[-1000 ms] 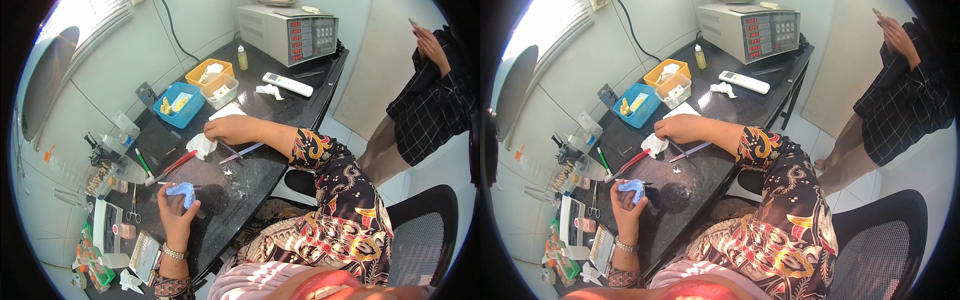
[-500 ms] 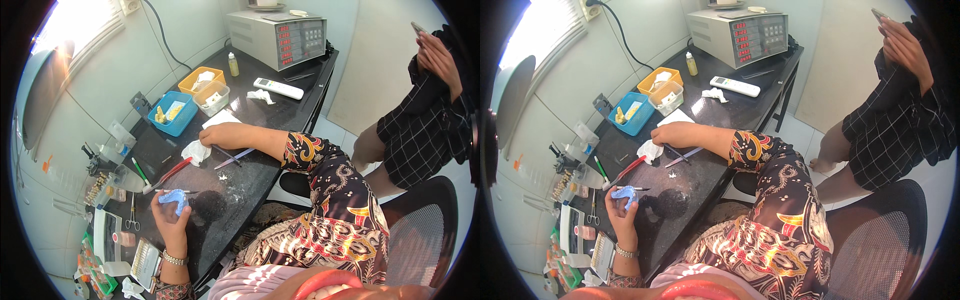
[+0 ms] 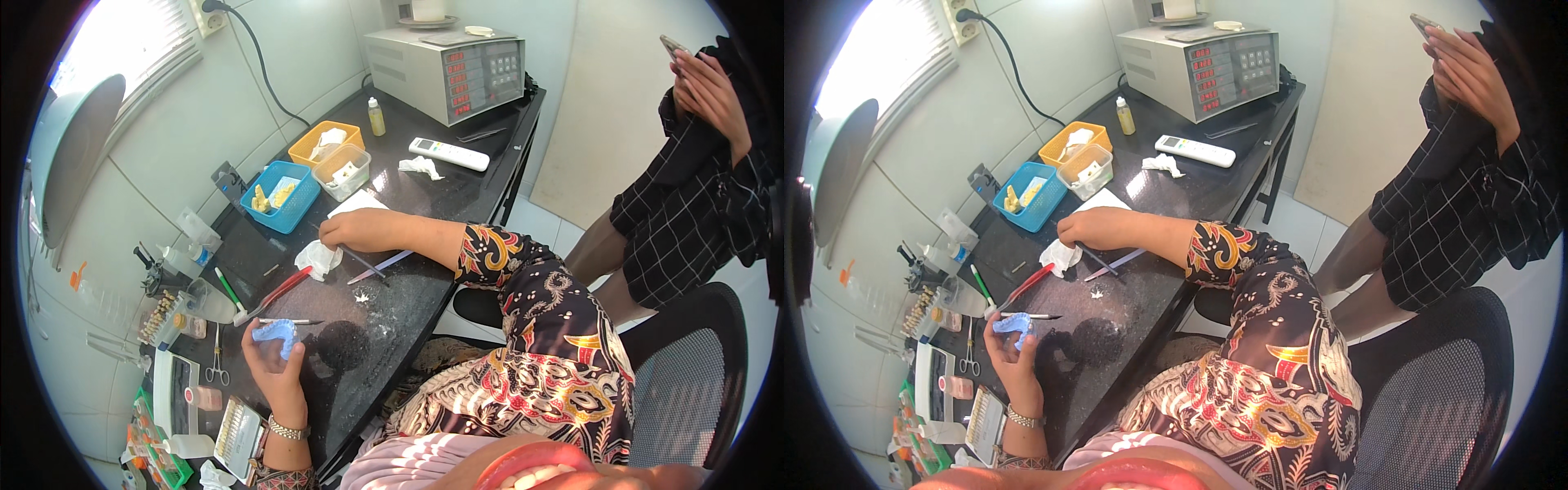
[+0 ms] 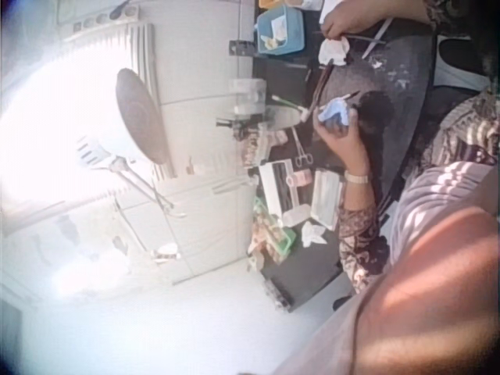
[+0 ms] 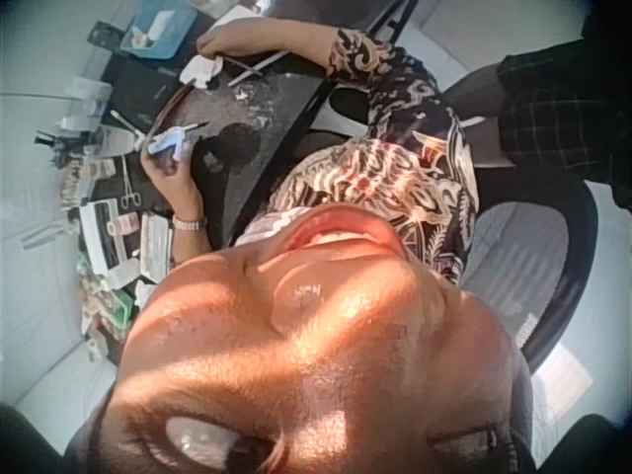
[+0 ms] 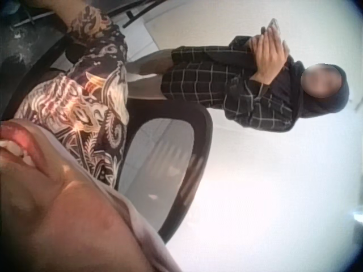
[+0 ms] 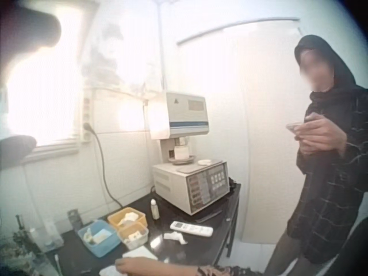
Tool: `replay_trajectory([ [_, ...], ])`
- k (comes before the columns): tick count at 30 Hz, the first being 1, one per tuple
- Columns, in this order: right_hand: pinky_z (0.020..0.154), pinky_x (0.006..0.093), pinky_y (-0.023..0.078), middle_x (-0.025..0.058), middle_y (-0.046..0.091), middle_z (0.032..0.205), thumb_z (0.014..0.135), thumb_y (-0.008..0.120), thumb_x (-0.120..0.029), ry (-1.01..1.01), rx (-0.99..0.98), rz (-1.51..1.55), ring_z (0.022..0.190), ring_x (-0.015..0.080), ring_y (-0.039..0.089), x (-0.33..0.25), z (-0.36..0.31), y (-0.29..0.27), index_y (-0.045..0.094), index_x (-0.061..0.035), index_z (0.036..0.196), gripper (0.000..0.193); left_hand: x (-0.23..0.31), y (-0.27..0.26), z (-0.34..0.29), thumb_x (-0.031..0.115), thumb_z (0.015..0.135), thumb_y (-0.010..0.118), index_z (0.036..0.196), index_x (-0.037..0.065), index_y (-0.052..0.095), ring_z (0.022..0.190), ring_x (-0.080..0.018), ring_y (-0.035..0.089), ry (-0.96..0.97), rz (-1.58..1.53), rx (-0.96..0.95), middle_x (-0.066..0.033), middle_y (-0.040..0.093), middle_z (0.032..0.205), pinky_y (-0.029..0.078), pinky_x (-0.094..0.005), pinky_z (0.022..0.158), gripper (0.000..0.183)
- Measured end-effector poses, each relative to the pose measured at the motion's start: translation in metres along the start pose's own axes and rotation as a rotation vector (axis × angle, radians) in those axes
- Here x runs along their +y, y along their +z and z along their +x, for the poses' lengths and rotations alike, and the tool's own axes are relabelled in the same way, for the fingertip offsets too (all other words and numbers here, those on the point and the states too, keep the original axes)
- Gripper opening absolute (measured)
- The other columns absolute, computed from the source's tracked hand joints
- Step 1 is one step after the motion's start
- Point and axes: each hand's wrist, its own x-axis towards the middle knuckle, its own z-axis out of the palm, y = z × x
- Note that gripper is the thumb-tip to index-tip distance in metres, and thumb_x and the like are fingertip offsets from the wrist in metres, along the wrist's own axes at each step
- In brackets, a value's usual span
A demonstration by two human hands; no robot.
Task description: The person uses a fine brush to apply a white substance to a blue dental mold held in their left hand. They repeatedly dip the brush into a container of material and carefully paint the inner surfaces of the mold, occasionally wiping the brush on a tissue.
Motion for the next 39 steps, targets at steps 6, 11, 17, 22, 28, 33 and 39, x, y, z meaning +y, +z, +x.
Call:
replay_trajectory([
  [6,0.077,0.0352,0.049,0.0057,0.059,0.096,0.075,0.055,0.002,-0.025,0.069,0.097,0.093,0.0257,0.059,-0.008,0.001,-0.006,0.058,-0.0049,0.086,0.014,-0.008,-0.005,0.003,0.002,0.073,0.072,0.13,0.008,0.035,0.106,-0.0187,0.049,0.042,-0.078,-0.006,-0.0056,0.043,0.117,0.043,-0.0301,0.089,0.068],
  [11,0.081,0.0309,0.05,0.0021,0.063,0.102,0.073,0.061,0.002,-0.07,0.194,0.175,0.098,0.0213,0.06,-0.011,0.005,-0.005,0.06,-0.0067,0.086,0.016,-0.002,0.0,-0.001,-0.005,0.07,0.071,0.13,0.009,0.033,0.105,-0.0181,0.05,0.026,-0.053,-0.004,-0.0061,0.044,0.117,0.044,-0.0296,0.089,0.072],
  [17,0.078,0.0311,0.049,0.0056,0.064,0.095,0.08,0.06,-0.003,-0.045,0.361,0.252,0.09,0.0227,0.062,-0.01,0.004,-0.005,0.06,-0.0062,0.094,0.014,-0.001,0.004,-0.002,-0.011,0.068,0.07,0.131,0.01,0.032,0.107,-0.0178,0.049,0.028,-0.075,-0.023,-0.0071,0.043,0.12,0.045,-0.0295,0.089,0.077],
  [22,0.075,0.0301,0.05,0.0068,0.066,0.092,0.087,0.059,-0.01,0.105,0.447,0.392,0.083,0.0197,0.064,-0.02,0.004,-0.01,0.055,-0.0038,0.103,0.018,-0.001,0.003,-0.003,-0.004,0.071,0.069,0.133,0.009,0.032,0.111,-0.0201,0.048,0.041,-0.056,-0.005,-0.0077,0.04,0.125,0.044,-0.0306,0.09,0.074],
  [28,0.073,0.0301,0.05,0.0081,0.067,0.088,0.09,0.056,-0.017,0.137,0.504,0.436,0.079,0.0185,0.066,-0.016,0.005,-0.01,0.05,-0.0032,0.108,0.023,-0.001,0.001,-0.002,0.01,0.075,0.071,0.134,0.006,0.032,0.112,-0.0213,0.048,0.037,-0.013,0.001,-0.0089,0.041,0.127,0.044,-0.0316,0.09,0.07],
  [33,0.071,0.0294,0.05,0.0092,0.067,0.086,0.092,0.054,-0.019,0.129,0.549,0.448,0.078,0.0185,0.066,-0.014,0.005,-0.008,0.049,-0.0038,0.108,0.023,0.0,-0.001,-0.002,0.014,0.076,0.072,0.134,0.005,0.034,0.112,-0.0218,0.048,0.038,-0.006,0.01,-0.0084,0.042,0.126,0.044,-0.0324,0.091,0.07],
  [39,0.067,0.0279,0.05,0.0087,0.063,0.086,0.094,0.05,-0.014,0.169,0.552,0.554,0.075,0.0145,0.062,-0.008,0.005,-0.005,0.043,-0.003,0.107,0.018,0.002,0.003,-0.002,-0.002,0.072,0.07,0.132,0.008,0.035,0.108,-0.0195,0.049,0.015,-0.086,0.017,-0.0076,0.042,0.123,0.043,-0.03,0.089,0.07],
])
